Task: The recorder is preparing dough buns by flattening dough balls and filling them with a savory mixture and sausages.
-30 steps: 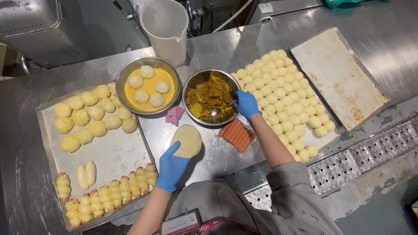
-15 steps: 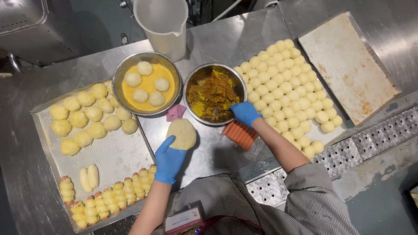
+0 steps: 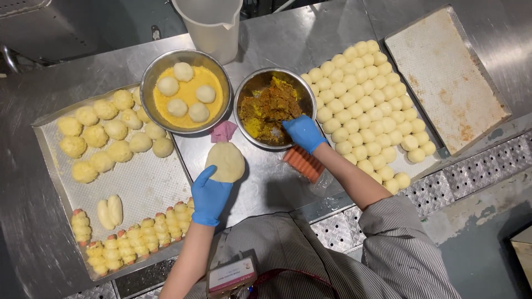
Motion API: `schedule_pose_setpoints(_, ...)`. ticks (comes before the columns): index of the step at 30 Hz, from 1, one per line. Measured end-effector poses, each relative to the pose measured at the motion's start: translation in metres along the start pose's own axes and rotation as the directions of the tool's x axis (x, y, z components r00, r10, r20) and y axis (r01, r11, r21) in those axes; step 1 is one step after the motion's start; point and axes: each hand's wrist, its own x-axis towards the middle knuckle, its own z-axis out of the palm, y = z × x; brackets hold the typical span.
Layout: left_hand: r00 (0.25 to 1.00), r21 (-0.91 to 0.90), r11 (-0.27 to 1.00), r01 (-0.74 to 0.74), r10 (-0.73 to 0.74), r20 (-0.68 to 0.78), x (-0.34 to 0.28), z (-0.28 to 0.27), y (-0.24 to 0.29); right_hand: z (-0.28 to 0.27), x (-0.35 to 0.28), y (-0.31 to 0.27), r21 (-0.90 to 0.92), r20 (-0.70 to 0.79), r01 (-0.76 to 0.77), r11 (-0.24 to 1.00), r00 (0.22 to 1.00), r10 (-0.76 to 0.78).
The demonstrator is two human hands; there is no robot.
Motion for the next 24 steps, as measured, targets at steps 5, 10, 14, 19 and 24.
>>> schedule_pose_setpoints(5,0.999,0.018,0.999,-0.036,0.037,-0.014,-0.014,0.002,0.006,0.046,0.006,-0.006,-0.010,0.090,-0.027,1.000,0.996,0.027)
schedule_pose_setpoints(10,0.996,-0.004,0.996,-0.089,0.088,-0.031,-0.013,-0.024,0.021,0.044,-0.015,-0.015,0.035,0.100,-0.071,0.997,0.993,0.067)
schedule_pose_setpoints(14,0.992,0.016,0.992,-0.121,0.122,-0.036,-0.011,-0.021,0.024,0.003,-0.034,-0.025,0.146,0.149,-0.141,0.979,0.982,0.119)
schedule_pose_setpoints(19,0.996,0.011,0.996,-0.088,0.088,-0.001,-0.007,-0.002,0.019,-0.012,-0.043,-0.024,0.162,0.098,-0.239,0.957,0.969,0.226)
schedule_pose_setpoints(24,0.998,-0.035,0.998,-0.047,0.048,0.028,-0.006,0.003,0.015,0.009,-0.051,-0.024,0.083,0.169,-0.295,0.952,0.946,0.278)
